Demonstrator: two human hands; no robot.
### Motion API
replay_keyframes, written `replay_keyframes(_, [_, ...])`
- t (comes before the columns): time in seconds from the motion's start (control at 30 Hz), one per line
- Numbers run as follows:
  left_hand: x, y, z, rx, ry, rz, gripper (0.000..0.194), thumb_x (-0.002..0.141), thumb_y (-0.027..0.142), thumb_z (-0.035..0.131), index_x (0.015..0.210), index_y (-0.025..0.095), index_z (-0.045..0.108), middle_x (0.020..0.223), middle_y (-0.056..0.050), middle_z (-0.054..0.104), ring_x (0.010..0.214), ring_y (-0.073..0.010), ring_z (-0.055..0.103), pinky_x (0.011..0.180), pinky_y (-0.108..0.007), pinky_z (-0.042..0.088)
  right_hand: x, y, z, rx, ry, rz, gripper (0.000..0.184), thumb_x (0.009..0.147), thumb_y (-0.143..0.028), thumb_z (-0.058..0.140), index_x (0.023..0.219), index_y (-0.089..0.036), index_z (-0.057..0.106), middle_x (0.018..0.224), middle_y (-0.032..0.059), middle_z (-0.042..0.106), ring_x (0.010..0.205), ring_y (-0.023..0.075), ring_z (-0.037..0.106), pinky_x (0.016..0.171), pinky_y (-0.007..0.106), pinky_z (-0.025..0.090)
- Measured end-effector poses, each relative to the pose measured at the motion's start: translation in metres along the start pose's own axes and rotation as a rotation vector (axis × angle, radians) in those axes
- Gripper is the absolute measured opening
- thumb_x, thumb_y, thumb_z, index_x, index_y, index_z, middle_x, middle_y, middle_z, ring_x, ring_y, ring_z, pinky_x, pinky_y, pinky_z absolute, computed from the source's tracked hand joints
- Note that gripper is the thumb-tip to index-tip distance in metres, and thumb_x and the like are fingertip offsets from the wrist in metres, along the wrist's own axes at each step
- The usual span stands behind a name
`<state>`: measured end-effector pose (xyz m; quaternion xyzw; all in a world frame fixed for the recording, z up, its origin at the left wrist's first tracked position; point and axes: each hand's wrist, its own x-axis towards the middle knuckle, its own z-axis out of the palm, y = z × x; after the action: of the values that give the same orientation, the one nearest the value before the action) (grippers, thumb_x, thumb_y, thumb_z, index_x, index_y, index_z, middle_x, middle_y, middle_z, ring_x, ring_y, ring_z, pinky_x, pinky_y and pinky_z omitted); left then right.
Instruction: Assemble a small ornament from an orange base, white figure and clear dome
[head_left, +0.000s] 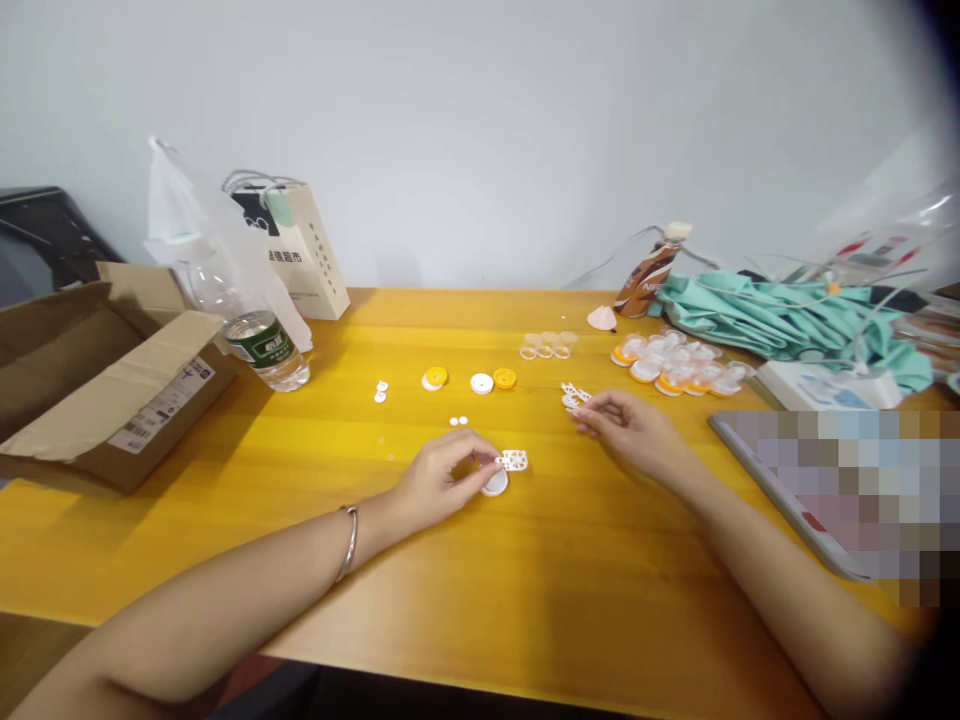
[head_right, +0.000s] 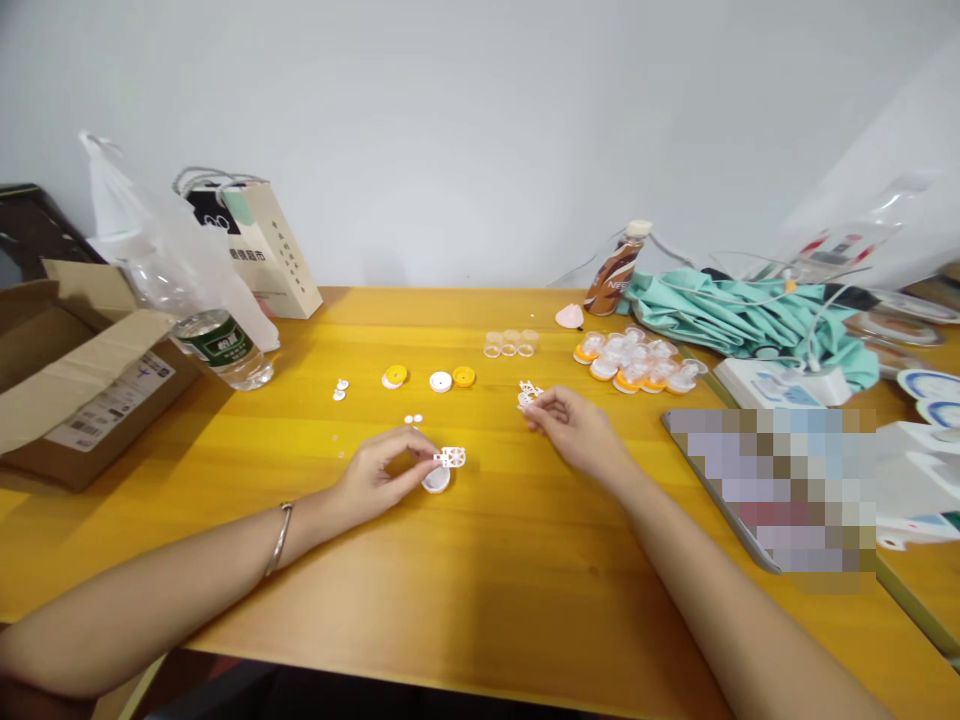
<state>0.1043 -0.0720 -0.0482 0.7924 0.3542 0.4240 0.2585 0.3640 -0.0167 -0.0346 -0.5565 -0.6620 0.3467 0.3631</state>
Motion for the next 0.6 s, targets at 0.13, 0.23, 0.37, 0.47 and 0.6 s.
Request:
replay_keyframes(0.13, [0.000, 0.000, 0.000, 0.005, 0.003, 0.001, 0.012, 0.082, 0.024, 0.054, 0.085, 0.014, 0.060, 0.081, -0.005, 0.064, 0.074, -0.0123, 0.059, 0.072, -0.026, 0.048, -0.008, -0.008, 0.012, 0.495, -0.143, 0.165, 0.029, 0.068, -0.037, 0.067, 0.089, -0.021, 0.055, 0.072, 0.0002, 0.066, 0.064, 0.0117, 0.061, 0.064, 0.026, 0.049])
replay_keyframes(0.23, [0.001, 0.000, 0.001, 0.008, 0.002, -0.002, 0.013, 0.082, 0.025, 0.054, 0.085, 0.014, 0.060, 0.081, -0.005, 0.064, 0.074, -0.0125, 0.059, 0.071, -0.026, 0.048, -0.012, -0.010, 0.019, 0.651, -0.193, 0.285, 0.026, 0.067, -0.030, 0.070, 0.089, -0.021, 0.060, 0.078, -0.0001, 0.067, 0.067, 0.0096, 0.062, 0.070, 0.024, 0.050])
replay_keyframes(0.37, [0.001, 0.001, 0.001, 0.007, -0.001, -0.010, 0.013, 0.082, 0.026, 0.053, 0.085, 0.015, 0.060, 0.081, -0.005, 0.064, 0.073, -0.0127, 0.059, 0.070, -0.026, 0.048, -0.017, -0.016, 0.031, 0.691, -0.173, 0.279, 0.030, 0.060, -0.025, 0.076, 0.086, -0.021, 0.063, 0.076, -0.0017, 0.065, 0.066, 0.0087, 0.060, 0.069, 0.023, 0.049])
replay_keyframes(0.47, [0.001, 0.002, 0.001, 0.001, -0.006, -0.010, 0.013, 0.082, 0.025, 0.053, 0.085, 0.015, 0.060, 0.081, -0.005, 0.064, 0.074, -0.0127, 0.059, 0.070, -0.026, 0.048, -0.026, -0.024, 0.042, 0.612, -0.124, 0.174, 0.029, 0.061, -0.028, 0.075, 0.086, -0.020, 0.063, 0.071, -0.0020, 0.063, 0.062, 0.0090, 0.058, 0.066, 0.024, 0.048])
replay_keyframes(0.6, [0.001, 0.002, 0.001, 0.000, -0.001, 0.006, 0.011, 0.082, 0.023, 0.053, 0.086, 0.015, 0.060, 0.082, -0.005, 0.064, 0.076, -0.0125, 0.059, 0.072, -0.026, 0.047, -0.037, -0.031, 0.052, 0.388, -0.135, -0.081, 0.025, 0.070, -0.033, 0.068, 0.092, -0.022, 0.066, 0.083, 0.0033, 0.062, 0.075, 0.0144, 0.059, 0.072, 0.031, 0.049])
